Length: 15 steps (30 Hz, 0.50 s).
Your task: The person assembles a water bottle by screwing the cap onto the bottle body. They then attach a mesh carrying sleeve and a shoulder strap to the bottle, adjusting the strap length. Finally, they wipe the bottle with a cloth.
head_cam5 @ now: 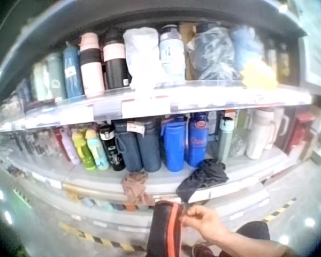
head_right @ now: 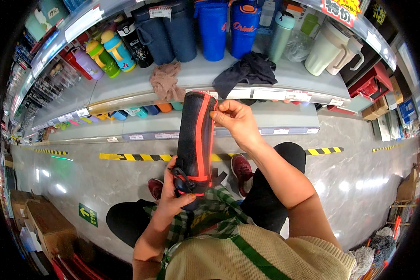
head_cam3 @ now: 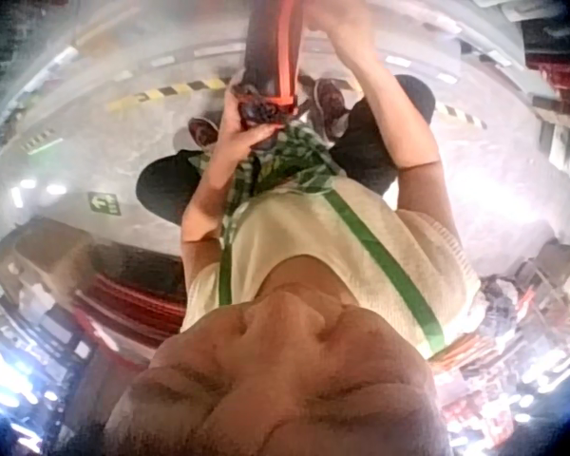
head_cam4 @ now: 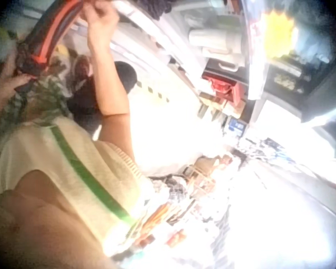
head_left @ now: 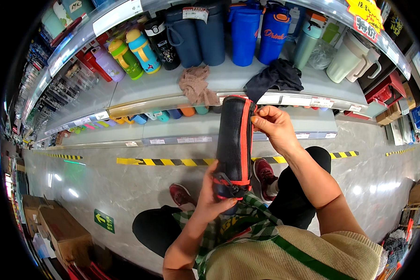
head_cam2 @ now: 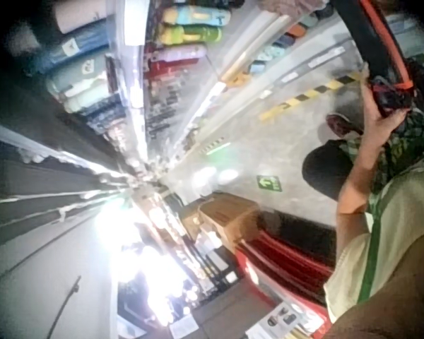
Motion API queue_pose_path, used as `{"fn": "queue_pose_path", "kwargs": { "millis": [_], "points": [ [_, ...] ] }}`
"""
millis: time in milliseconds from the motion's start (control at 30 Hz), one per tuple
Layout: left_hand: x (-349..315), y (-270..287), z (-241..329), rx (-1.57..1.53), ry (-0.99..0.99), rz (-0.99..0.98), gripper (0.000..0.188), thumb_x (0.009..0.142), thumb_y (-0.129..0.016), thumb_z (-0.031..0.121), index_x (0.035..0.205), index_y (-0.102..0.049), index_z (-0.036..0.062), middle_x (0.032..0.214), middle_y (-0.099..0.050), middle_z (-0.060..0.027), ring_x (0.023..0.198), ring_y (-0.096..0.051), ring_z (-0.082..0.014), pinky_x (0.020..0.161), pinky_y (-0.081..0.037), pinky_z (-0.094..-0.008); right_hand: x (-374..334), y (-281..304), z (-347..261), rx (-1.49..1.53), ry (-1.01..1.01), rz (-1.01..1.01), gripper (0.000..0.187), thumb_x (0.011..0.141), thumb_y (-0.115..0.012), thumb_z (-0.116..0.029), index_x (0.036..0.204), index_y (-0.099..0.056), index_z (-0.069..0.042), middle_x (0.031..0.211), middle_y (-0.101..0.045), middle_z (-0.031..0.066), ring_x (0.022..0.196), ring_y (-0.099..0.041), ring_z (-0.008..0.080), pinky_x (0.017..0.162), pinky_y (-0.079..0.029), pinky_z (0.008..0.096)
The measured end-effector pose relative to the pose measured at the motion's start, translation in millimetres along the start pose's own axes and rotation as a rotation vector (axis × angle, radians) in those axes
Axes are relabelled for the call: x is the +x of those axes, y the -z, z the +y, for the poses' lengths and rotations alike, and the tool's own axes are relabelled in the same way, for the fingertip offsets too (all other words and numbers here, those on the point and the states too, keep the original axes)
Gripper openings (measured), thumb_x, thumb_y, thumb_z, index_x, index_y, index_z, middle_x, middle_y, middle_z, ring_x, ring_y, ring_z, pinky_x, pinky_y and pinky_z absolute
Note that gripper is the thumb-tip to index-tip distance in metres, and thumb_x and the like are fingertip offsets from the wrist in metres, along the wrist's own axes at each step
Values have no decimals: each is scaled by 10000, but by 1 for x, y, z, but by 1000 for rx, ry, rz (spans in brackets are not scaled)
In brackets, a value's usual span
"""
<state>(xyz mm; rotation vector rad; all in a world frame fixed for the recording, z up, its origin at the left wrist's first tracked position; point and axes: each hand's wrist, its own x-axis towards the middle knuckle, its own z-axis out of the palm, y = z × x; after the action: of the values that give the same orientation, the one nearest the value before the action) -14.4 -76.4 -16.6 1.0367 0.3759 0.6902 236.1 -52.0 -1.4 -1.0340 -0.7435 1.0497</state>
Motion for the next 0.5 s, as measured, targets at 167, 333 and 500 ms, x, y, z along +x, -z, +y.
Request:
{"fn": "queue_pose_path", "kwargs": {
  "millis": [167, 333, 500],
  "points": [
    [2, 0, -1, 75, -18, -1, 901, 736, -642, -50, 1453, -112, 74, 1363, -365, -141, 1172, -517, -260, 947, -450, -385, -2, -1, 1, -69, 118, -5, 103, 833, -656, 17, 803, -562, -12, 842, -612, 18, 730, -556, 66, 660, -476, 219],
    [-2, 6, -9, 92, 1, 16, 914, 724, -646, -59, 1457, -113, 61, 1376, -354, -146, 1190, -505, -272, 955, -448, -393, -5, -3, -5, -417, 373, 78, 126, 803, -618, 80, 744, -518, 32, 889, -571, 51, 754, -541, 74, 646, -460, 216],
    [2, 3, -12, -6, -108, 16, 906, 727, -658, -53, 1454, -129, 59, 1349, -400, -159, 1156, -533, -292, 940, -465, -408, -10, -2, -16, -452, 409, -38, 195, 801, -555, 141, 702, -452, 7, 898, -536, 79, 796, -551, 133, 672, -476, 260]
  ]
}}
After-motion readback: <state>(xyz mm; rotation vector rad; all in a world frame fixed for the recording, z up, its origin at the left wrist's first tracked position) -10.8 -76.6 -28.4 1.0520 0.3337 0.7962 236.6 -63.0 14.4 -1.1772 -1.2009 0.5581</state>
